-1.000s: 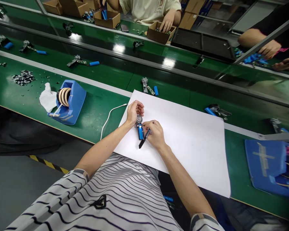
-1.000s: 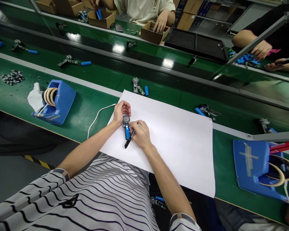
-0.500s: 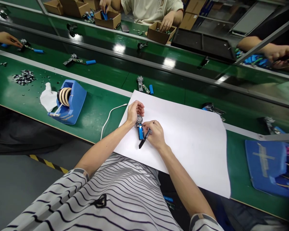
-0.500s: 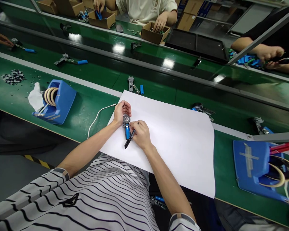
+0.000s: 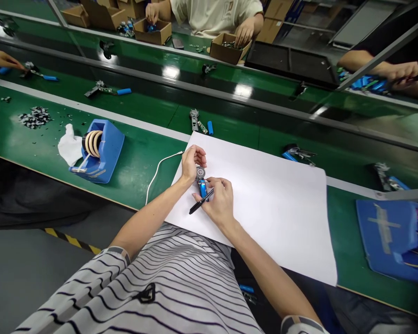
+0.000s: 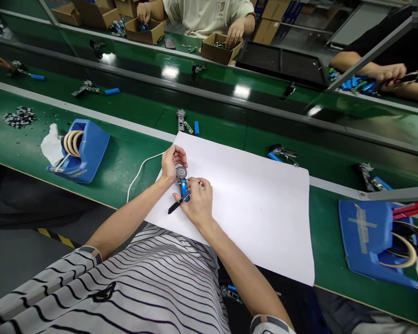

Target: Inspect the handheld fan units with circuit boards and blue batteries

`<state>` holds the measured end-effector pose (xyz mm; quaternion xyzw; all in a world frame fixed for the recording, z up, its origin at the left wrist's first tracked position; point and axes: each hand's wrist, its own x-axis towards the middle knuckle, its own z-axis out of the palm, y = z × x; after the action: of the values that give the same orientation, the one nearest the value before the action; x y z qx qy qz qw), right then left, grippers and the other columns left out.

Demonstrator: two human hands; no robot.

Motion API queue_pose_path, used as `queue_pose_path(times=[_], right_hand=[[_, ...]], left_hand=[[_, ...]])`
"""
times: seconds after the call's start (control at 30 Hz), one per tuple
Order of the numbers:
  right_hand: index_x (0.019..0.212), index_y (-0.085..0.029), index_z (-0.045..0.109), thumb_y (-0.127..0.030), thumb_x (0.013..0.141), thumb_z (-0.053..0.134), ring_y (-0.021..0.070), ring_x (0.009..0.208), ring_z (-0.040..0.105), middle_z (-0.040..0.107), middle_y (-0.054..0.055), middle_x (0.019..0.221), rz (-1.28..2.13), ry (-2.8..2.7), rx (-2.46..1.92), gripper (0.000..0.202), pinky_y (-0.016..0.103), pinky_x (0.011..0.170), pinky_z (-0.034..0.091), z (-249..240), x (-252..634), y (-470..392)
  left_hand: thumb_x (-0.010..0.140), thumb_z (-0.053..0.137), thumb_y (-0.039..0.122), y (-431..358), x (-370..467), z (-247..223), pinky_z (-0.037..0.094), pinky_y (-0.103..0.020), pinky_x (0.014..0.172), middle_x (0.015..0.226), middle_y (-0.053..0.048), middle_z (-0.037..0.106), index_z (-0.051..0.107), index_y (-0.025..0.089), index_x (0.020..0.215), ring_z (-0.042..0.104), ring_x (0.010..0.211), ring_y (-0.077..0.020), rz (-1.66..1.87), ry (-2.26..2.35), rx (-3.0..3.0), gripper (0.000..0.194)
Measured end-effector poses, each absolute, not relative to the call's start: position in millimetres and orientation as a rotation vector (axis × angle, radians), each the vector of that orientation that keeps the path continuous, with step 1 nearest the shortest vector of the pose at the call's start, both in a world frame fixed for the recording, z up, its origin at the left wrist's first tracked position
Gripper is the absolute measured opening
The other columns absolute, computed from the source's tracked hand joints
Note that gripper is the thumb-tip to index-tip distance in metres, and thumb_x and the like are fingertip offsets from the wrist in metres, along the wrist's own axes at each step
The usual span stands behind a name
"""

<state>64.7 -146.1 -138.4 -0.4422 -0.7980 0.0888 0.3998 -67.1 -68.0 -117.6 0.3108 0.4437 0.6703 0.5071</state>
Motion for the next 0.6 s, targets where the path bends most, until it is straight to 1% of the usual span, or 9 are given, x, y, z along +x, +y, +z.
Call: queue_pose_path(times=[0.1,0.2,0.27,0.33,0.4,0.47,0.6], right_hand=[[0.098,-0.024,0.047,-0.026,0.072,0.078,0.0340,0.100,0.052,0.067,0.012,0.113,0.201,-1.983,-1.235,0.041,0.049,0.082,0.049,-146.3,56.1,-149.6],[0.094,-0.024,0.045,-0.024,0.072,0.074,0.0332,0.094,0.053,0.068,0.010,0.098,0.137,-1.975,-1.302,0.036,0.047,0.078,0.047,-149.4,51.4,-147.7],[0.090,-0.024,0.045,-0.023,0.073,0.069,0.0316,0.088,0.055,0.066,0.009,0.087,0.083,-1.996,-1.320,0.029,0.045,0.076,0.046,-148.9,49.7,-146.2],[0.087,-0.023,0.045,-0.021,0.074,0.064,0.0279,0.078,0.055,0.062,0.007,0.079,0.051,-2.015,-1.321,0.024,0.041,0.071,0.046,-148.1,48.2,-145.4],[0.087,-0.023,0.045,-0.019,0.074,0.060,0.0236,0.068,0.054,0.059,0.005,0.073,0.034,-2.013,-1.319,0.020,0.035,0.062,0.043,-148.1,46.9,-144.8],[0.088,-0.022,0.045,-0.017,0.075,0.057,0.0209,0.063,0.053,0.058,0.003,0.071,0.015,-2.002,-1.310,0.019,0.032,0.056,0.041,-148.9,46.4,-144.0],[0.091,-0.021,0.045,-0.015,0.076,0.053,0.0201,0.065,0.055,0.059,0.004,0.075,-0.004,-1.995,-1.283,0.018,0.029,0.056,0.042,-149.5,50.2,-142.0]], left_hand=[[0.094,0.043,0.054,-68.6,-67.1,-117.1,0.043,-0.024,0.045,0.054,0.000,0.056,0.057,0.018,0.071,0.053,0.043,-0.0111,1.623,1.077,0.747,0.045],[0.092,0.044,0.056,-69.6,-67.6,-116.1,0.045,-0.024,0.047,0.056,0.000,0.055,0.057,0.019,0.072,0.053,0.044,-0.0113,1.635,1.057,0.746,0.045],[0.092,0.045,0.056,-70.5,-67.9,-115.2,0.046,-0.025,0.048,0.056,0.000,0.056,0.057,0.019,0.072,0.053,0.045,-0.0115,1.646,1.028,0.747,0.044],[0.092,0.047,0.055,-71.5,-68.0,-114.3,0.046,-0.025,0.047,0.055,0.000,0.056,0.057,0.019,0.072,0.053,0.045,-0.0117,1.663,0.992,0.742,0.042],[0.092,0.048,0.054,-71.9,-68.3,-113.8,0.046,-0.025,0.047,0.055,0.000,0.056,0.056,0.019,0.072,0.054,0.045,-0.0121,1.682,0.949,0.723,0.041],[0.092,0.049,0.052,-71.5,-68.8,-113.5,0.046,-0.025,0.047,0.054,0.000,0.055,0.056,0.019,0.071,0.054,0.045,-0.0126,1.695,0.900,0.689,0.040],[0.095,0.043,0.046,-67.3,-72.1,-113.8,0.048,-0.026,0.051,0.054,-0.002,0.057,0.057,0.018,0.070,0.057,0.049,-0.0139,1.667,0.802,0.569,0.040]])
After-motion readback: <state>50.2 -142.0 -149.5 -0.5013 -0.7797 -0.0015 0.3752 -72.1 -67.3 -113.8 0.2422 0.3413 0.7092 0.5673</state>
